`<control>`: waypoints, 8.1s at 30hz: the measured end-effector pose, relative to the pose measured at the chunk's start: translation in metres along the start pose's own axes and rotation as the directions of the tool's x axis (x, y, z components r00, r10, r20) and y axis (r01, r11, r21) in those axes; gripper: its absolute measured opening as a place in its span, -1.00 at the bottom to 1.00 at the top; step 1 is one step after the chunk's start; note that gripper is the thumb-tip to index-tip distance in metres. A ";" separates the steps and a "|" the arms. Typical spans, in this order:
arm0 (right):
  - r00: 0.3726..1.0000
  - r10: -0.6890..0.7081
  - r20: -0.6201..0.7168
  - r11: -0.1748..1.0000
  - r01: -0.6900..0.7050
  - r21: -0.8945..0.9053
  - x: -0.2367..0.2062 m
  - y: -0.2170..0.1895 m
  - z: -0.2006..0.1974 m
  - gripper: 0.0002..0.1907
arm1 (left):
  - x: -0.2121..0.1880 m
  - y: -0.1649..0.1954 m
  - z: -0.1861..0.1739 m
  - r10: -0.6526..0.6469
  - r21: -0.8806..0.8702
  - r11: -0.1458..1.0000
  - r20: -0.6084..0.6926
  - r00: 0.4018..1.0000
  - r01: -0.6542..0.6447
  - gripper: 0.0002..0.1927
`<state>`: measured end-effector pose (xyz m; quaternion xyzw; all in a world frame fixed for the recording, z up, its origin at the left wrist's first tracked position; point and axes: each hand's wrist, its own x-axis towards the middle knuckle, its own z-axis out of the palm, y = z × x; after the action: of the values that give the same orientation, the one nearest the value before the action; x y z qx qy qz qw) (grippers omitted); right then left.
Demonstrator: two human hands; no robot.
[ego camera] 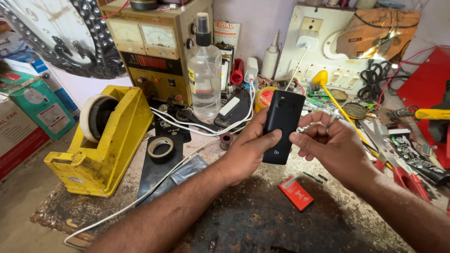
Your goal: The person works on feature phones at a cluttered repair bench. They remove a battery from one phone, wipe the phone and battery with a cloth, pry open the back cover of another phone, and use a screwdriver to work on the phone's internal components.
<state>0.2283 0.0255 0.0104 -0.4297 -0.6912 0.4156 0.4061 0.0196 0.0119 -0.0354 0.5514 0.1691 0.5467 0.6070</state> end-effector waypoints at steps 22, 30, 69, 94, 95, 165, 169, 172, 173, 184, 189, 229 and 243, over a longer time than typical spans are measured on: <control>0.996 -0.005 -0.087 0.975 0.025 0.222 -0.006 -0.017 -0.006 -0.71 | -0.007 0.017 0.016 -0.055 0.190 0.981 0.120 0.991 0.032 -0.32; 0.992 -0.037 -0.123 0.941 0.076 0.330 0.004 -0.004 -0.012 -0.71 | -0.007 0.027 0.011 -0.044 0.432 0.901 0.008 0.999 0.036 -0.44; 0.968 -0.128 0.214 0.707 -0.062 0.705 0.009 -0.004 -0.024 -0.50 | 0.006 0.029 -0.011 -0.039 0.067 0.996 -0.164 0.986 0.051 -0.61; 0.983 -0.141 -0.120 0.964 0.163 0.209 -0.003 -0.019 -0.008 -0.54 | 0.001 0.024 0.001 -0.262 0.292 0.914 -0.107 0.959 0.282 -0.72; 0.978 -0.178 -0.105 0.944 0.200 0.264 -0.002 -0.024 -0.012 -0.50 | 0.003 0.026 -0.002 -0.257 0.241 0.926 -0.158 0.953 0.290 -0.72; 0.904 0.423 -0.059 0.191 -0.153 -0.970 0.011 -0.031 -0.084 -0.59 | 0.001 0.009 -0.004 -0.188 0.064 0.978 -0.123 0.974 0.197 -0.46; 0.916 0.398 -0.050 0.252 -0.162 -0.954 0.016 -0.026 -0.098 -0.68 | 0.001 0.018 -0.005 -0.255 0.151 0.944 -0.231 0.939 0.294 -0.32; 0.950 0.301 -0.076 0.358 -0.187 -0.915 0.019 -0.034 -0.107 -0.74 | 0.000 0.017 -0.006 -0.174 0.185 0.961 -0.178 0.968 0.207 -0.28; 0.957 0.257 -0.133 0.387 -0.228 -0.893 0.018 -0.037 -0.111 -0.75 | 0.000 0.015 -0.005 -0.136 0.207 0.964 -0.150 0.979 0.166 -0.28; 0.887 -0.455 -0.078 0.731 0.323 -0.601 -0.002 -0.026 -0.047 -0.81 | 0.000 0.007 0.000 -0.219 -0.148 0.968 -0.114 0.969 0.202 -0.30; 0.672 -0.679 0.296 0.422 0.687 -0.592 -0.028 -0.032 0.017 -0.78 | -0.010 -0.002 0.015 -0.220 -0.330 0.924 -0.039 0.975 0.196 -0.14; 0.932 -0.344 -0.115 0.939 0.337 -0.074 -0.016 0.021 0.000 -0.85 | -0.022 0.015 0.031 0.137 0.777 0.623 0.005 0.991 -0.091 -0.32; 0.704 -0.694 -0.152 0.624 0.482 -0.615 -0.023 -0.008 0.001 -0.85 | -0.011 0.011 0.024 -0.167 0.078 0.982 -0.076 0.983 0.173 -0.25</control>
<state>0.2321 0.0012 0.0130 -0.3397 -0.7893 -0.0433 0.5096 0.0300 -0.0118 -0.0220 0.5409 0.2592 0.5039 0.6216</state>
